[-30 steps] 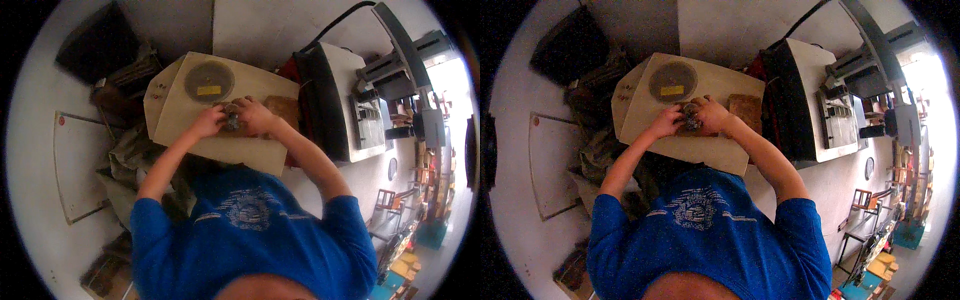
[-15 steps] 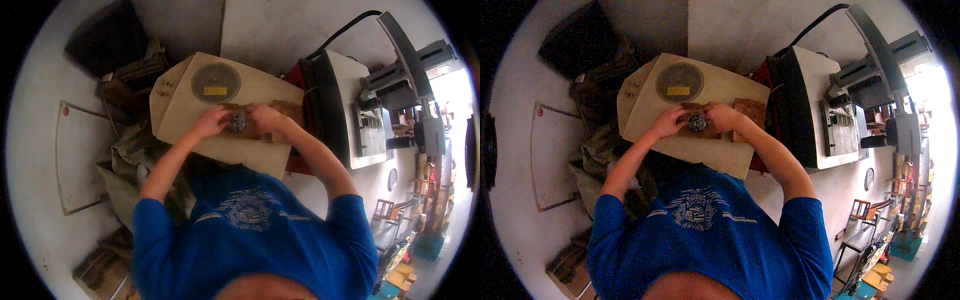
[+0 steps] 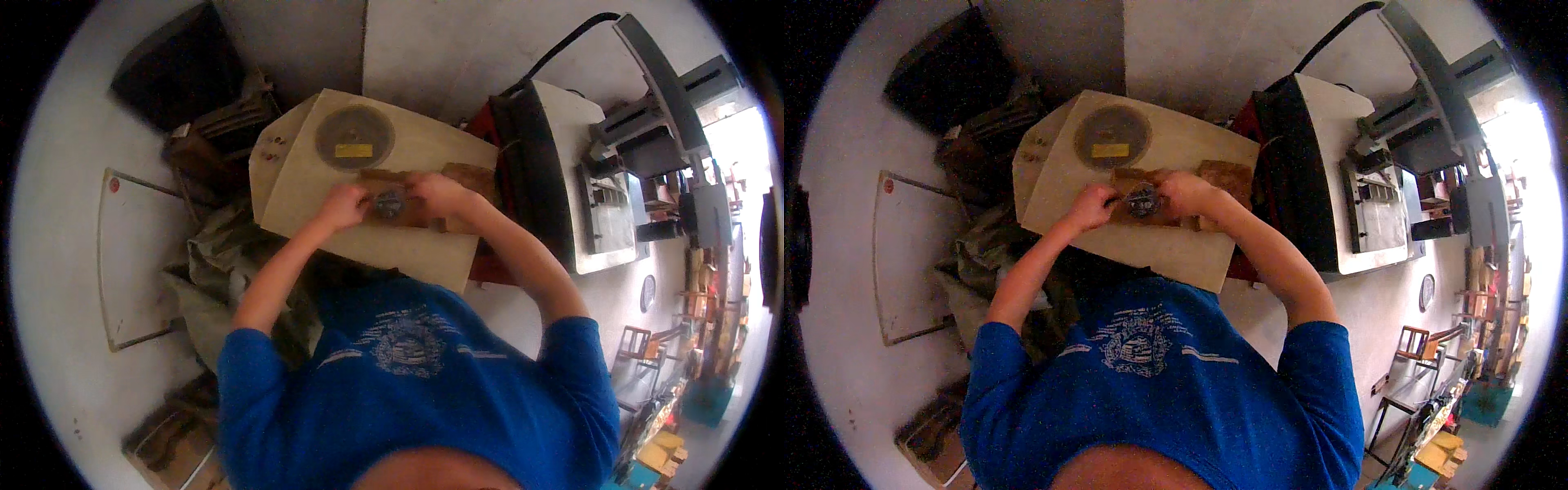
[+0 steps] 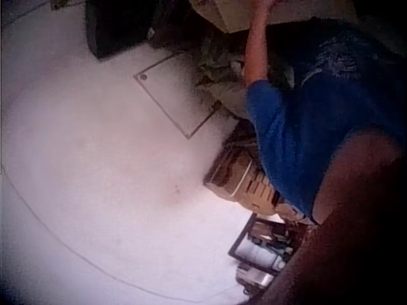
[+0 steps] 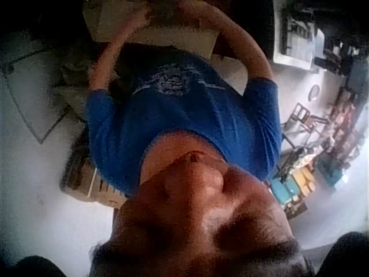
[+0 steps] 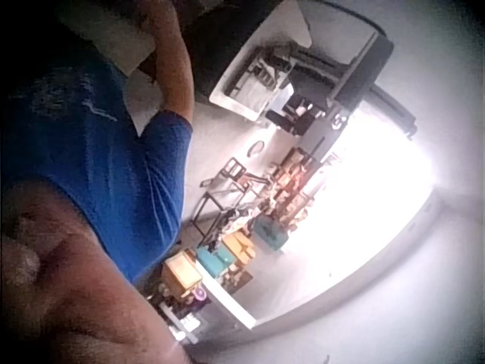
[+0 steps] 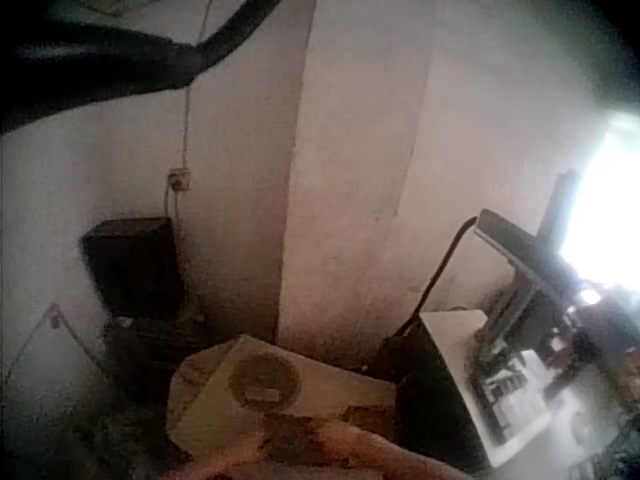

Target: The person carries a small box filled with metal parts through a workshop and places it on a table. They then transfer the parts into a plastic bag, seal it, and place the bag back into the box. The person walks to another area and places the box on a wooden table.

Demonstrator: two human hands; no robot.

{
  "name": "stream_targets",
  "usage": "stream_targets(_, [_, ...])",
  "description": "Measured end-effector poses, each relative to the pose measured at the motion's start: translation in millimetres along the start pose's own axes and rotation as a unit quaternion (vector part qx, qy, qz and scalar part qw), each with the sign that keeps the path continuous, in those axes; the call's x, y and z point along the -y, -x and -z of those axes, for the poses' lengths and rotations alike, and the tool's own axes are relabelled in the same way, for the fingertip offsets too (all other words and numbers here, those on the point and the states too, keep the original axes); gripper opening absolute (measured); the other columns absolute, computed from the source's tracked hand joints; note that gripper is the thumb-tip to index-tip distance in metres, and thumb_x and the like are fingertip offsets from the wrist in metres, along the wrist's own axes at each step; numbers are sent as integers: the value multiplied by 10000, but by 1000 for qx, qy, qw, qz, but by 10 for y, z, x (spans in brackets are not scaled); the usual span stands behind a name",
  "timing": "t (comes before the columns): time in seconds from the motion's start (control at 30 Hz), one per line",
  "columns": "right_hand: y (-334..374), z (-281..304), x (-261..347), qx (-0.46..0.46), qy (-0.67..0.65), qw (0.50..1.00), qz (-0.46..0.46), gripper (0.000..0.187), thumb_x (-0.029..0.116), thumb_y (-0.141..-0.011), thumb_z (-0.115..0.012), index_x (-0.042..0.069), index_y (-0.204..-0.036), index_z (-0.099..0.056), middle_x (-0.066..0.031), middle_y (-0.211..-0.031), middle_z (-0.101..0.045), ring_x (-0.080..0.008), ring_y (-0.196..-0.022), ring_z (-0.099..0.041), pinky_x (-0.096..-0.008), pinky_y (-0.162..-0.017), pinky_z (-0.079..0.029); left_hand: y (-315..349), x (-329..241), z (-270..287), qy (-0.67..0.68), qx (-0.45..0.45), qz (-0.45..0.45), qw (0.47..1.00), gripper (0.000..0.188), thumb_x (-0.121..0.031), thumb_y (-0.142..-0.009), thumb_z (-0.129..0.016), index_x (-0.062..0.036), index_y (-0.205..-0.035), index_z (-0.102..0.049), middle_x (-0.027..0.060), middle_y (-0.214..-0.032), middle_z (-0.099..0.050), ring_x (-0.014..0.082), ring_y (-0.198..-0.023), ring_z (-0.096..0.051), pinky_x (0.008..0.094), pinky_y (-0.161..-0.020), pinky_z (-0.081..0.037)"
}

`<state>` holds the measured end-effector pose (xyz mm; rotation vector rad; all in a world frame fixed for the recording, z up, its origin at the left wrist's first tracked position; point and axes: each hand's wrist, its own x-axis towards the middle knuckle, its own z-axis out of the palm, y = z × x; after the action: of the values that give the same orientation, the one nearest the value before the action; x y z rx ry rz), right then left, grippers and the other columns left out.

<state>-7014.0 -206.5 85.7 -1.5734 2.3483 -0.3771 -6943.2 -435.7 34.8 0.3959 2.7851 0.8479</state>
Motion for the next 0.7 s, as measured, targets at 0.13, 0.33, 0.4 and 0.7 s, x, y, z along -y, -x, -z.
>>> stream_targets(0.13, [77,16,18,21,-60,997,-44,358,153,-580,-650,47,-920,-617,-147,-999,-530,-326,-920,-526,-396,-793,-443,38,-149,93,-62,4,-10,998,244,-182,-713,-597,-46,-914,-619,171,-836,-609,352,-783,-573,430,-712,-462])
stream_targets(0.33, [258,-136,-51,-124,-189,969,-99,280,151,-557,-655,24,-806,-627,-147,-929,-539,-318,-889,-541,-381,-746,-453,-30,-183,4,22,-25,44,999,225,-190,-707,-605,-50,-882,-626,180,-827,-602,359,-801,-562,438,-705,-455])
stream_targets(0.4, [259,-249,-90,-178,-206,960,-62,290,134,-553,-649,13,-815,-620,-154,-944,-537,-319,-905,-537,-373,-759,-451,-39,-156,-32,4,-24,35,999,226,-195,-706,-608,-48,-877,-623,180,-840,-601,358,-813,-558,442,-707,-452])
stream_targets(0.7, [245,-379,-124,-187,-213,958,-50,339,154,-575,-649,-21,-862,-610,-178,-1039,-539,-337,-944,-526,-371,-804,-445,-48,-168,-92,-37,-41,3,998,209,-182,-697,-612,-55,-862,-628,162,-824,-603,347,-800,-562,433,-694,-453])
